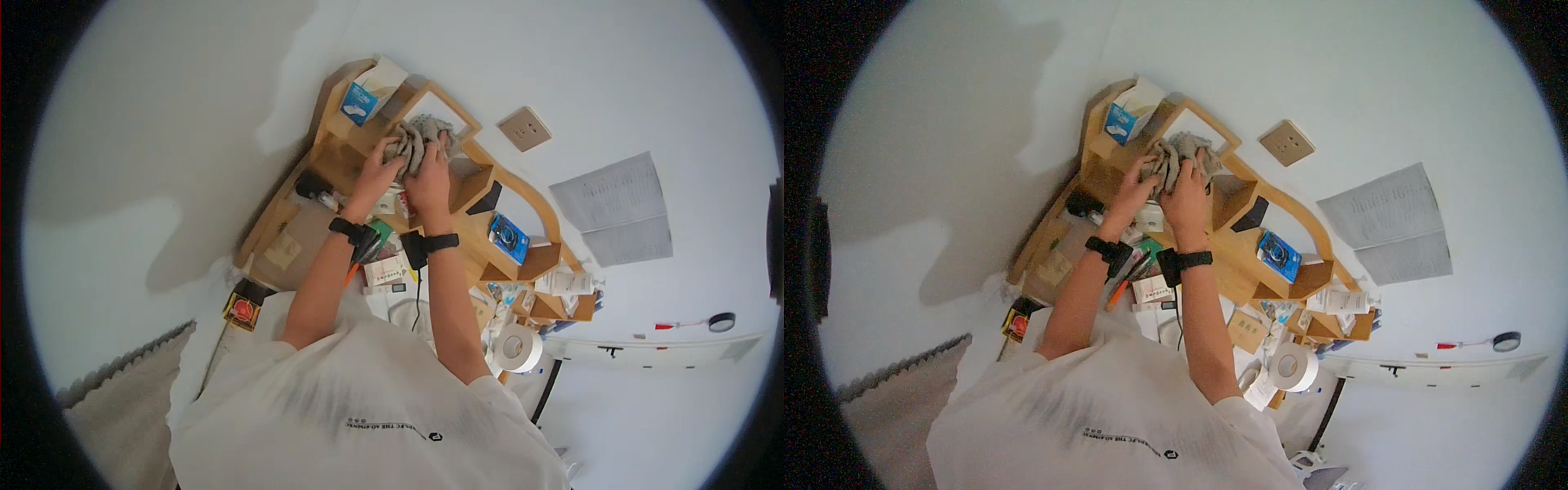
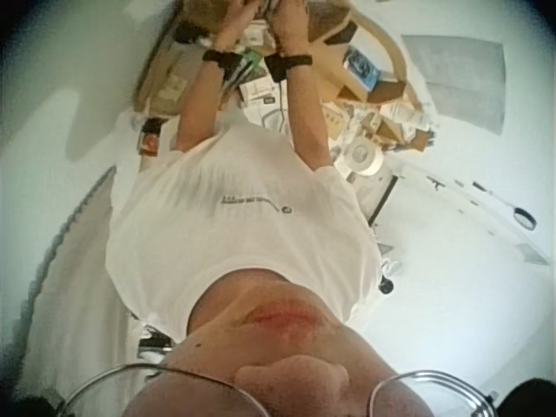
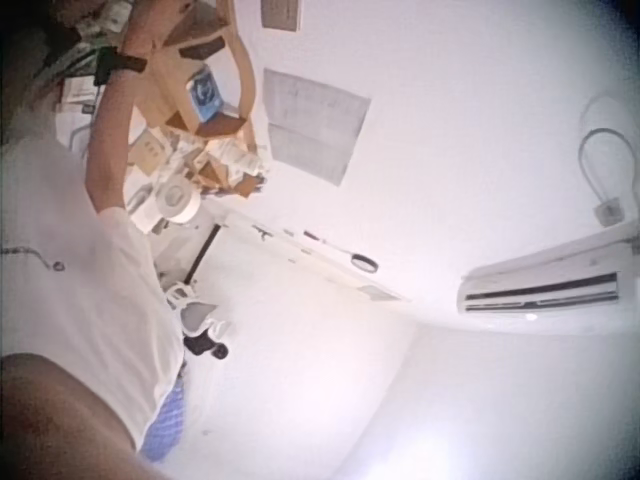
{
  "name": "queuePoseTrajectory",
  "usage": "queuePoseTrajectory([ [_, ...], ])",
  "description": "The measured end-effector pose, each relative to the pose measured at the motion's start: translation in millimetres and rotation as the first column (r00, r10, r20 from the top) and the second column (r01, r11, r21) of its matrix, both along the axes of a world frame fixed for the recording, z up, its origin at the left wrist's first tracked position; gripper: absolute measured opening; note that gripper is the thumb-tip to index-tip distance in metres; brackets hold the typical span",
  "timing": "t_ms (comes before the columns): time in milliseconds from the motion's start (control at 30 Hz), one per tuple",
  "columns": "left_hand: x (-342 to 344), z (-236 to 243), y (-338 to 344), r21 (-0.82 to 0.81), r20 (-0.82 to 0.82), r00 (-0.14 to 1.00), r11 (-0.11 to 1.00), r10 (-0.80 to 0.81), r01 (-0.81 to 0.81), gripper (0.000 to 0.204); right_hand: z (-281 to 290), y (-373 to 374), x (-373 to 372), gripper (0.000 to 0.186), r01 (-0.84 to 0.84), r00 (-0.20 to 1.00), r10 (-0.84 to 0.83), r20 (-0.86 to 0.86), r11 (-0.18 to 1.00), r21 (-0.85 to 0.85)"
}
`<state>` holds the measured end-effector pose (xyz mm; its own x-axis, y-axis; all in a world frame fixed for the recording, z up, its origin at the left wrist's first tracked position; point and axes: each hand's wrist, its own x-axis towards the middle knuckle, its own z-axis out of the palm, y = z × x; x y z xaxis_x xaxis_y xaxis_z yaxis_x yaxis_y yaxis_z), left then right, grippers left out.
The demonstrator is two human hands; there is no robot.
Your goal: Wiping a desk surface and nearby objects with a rag.
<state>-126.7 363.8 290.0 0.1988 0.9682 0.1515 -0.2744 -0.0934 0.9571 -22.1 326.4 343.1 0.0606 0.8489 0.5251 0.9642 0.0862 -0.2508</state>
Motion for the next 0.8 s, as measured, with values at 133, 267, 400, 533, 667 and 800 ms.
queuePoseTrajectory([
  [133,-1.8,-20.7,4.0,-0.127,0.0,1.0,0.991,-0.027,0.027,0.039,-30.1,-7.8,-3.2,0.051,-0.009,0.996,-0.002,-0.088,0.992,-0.126],
  [267,-5.4,-49.6,18.3,-0.086,-0.156,0.988,0.996,-0.013,0.0,0.04,-45.7,-15.9,-15.0,0.057,0.019,0.99,-0.05,-0.132,0.974,-0.225],
  [400,-2.4,-44.6,13.4,-0.086,-0.19,0.981,0.995,0.025,-0.043,0.038,-52.5,-14.9,-8.4,0.058,0.043,0.984,-0.095,-0.154,0.949,-0.311],
  [533,-6.2,-44.5,8.4,-0.083,-0.218,0.976,0.996,0.02,-0.039,0.036,-59.1,-24.2,-9.2,0.056,-0.029,0.977,-0.025,-0.212,0.969,-0.246],
  [667,-5.9,-45.2,8.4,0.02,-0.28,0.956,0.996,0.087,-0.085,0.035,-76.6,-38.1,-8.5,0.067,-0.069,0.972,0.018,-0.234,0.975,-0.211],
  [800,-8.5,-29.9,-8.5,0.011,-0.344,0.936,0.997,0.078,-0.08,0.033,-83.3,-50.5,-9.1,0.068,0.008,0.98,-0.06,-0.191,0.965,-0.263],
])
